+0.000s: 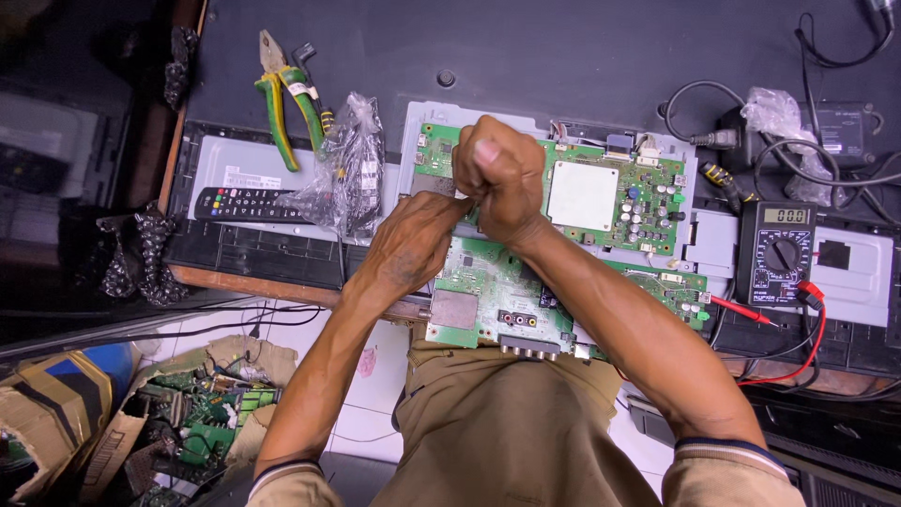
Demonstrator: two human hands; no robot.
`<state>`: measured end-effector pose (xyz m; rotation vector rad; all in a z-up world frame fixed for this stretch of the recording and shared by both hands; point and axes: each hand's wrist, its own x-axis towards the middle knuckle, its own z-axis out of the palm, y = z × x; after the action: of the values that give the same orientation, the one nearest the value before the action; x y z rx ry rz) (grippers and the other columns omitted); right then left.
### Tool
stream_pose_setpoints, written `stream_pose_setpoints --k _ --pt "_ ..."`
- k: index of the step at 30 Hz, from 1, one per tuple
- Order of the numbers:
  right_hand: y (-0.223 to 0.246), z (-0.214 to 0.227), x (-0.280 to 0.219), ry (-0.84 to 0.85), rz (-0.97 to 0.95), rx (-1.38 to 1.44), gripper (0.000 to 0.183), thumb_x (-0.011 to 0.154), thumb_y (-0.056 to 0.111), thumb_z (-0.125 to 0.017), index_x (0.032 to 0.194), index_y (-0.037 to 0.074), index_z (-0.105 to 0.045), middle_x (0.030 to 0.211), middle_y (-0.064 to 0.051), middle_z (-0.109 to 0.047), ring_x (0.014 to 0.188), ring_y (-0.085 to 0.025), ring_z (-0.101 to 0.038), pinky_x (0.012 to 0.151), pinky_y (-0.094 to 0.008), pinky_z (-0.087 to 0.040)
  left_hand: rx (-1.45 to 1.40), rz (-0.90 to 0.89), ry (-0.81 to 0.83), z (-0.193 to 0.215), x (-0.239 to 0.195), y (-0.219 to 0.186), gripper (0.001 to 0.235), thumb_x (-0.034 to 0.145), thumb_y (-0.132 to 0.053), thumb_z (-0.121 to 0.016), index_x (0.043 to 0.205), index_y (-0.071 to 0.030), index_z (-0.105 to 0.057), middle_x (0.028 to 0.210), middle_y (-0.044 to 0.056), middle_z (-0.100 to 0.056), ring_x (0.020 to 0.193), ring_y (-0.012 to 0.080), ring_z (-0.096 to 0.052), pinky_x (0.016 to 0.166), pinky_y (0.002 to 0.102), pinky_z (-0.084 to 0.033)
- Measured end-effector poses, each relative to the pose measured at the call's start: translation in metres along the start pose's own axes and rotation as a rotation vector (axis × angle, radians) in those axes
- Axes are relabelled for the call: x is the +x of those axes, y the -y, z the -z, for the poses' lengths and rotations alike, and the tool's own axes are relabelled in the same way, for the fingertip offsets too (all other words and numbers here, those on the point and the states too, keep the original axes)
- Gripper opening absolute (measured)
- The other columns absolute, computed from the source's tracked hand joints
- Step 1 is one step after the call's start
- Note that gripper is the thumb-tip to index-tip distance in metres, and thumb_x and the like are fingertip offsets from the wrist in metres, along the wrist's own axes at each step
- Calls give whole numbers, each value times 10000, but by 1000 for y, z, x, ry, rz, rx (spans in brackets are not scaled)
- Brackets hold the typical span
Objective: The person works on a disassembled television, using a soldering iron and a multimeter to test and repair circuit boards. They remove a board from the chassis, perform soldering and electrical measurements, and then reposition the board within the device.
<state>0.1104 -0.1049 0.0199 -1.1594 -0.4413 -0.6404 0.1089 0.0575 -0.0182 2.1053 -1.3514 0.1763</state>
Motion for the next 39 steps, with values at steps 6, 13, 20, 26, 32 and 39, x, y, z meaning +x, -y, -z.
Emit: stream_pose_setpoints --k 6,13,20,26,32,39 --pt "6 -1 8 -40 -29 66 359 1007 270 -467 674 144 -426 506 36 -295 381 -54 -312 327 -208 -300 -14 6 -39 -5 1 3 335 906 15 -515 1180 -87 -678 1014 121 -697 1039 321 -659 863 453 -517" --pt "11 -12 3 10 -10 -52 227 1045 312 -437 887 150 -451 592 31 -356 440 -70 -359 385 -217 -346 -57 18 -71 -7 3 7 163 978 -101 -591 1102 -101 -699 987 100 -701 996 324 -671 817 444 -520" --pt "-1 -5 -7 38 -130 62 425 1101 440 -320 866 110 -448 629 52 -308 492 -54 -311 412 -205 -288 -19 6 -190 -22 5 11 102 1000 -146 -611 966 -113 -701 862 76 -680 886 307 -668 740 418 -527" --pt "4 -15 -9 162 -252 109 462 1014 509 -546 1080 73 -410 680 29 -415 574 1 -333 505 -176 -286 5 -14 -259 -41 -12 41 123 914 -157 -702 793 -134 -709 715 71 -662 773 315 -685 621 407 -546" --pt "12 -15 -22 95 -135 52 317 1067 317 -559 1180 65 -404 856 -83 -610 657 -42 -517 625 -190 -454 -43 13 -358 -50 -14 43 245 862 -94 -728 648 -67 -614 603 122 -636 658 352 -673 528 400 -533" --pt "10 -17 -19 3 -273 -98 593 1127 422 -230 927 50 -647 501 14 -511 482 -37 -388 499 -192 -383 -84 -48 -257 -60 -24 64 237 810 -64 -747 643 -74 -580 636 120 -631 662 400 -679 552 459 -552"
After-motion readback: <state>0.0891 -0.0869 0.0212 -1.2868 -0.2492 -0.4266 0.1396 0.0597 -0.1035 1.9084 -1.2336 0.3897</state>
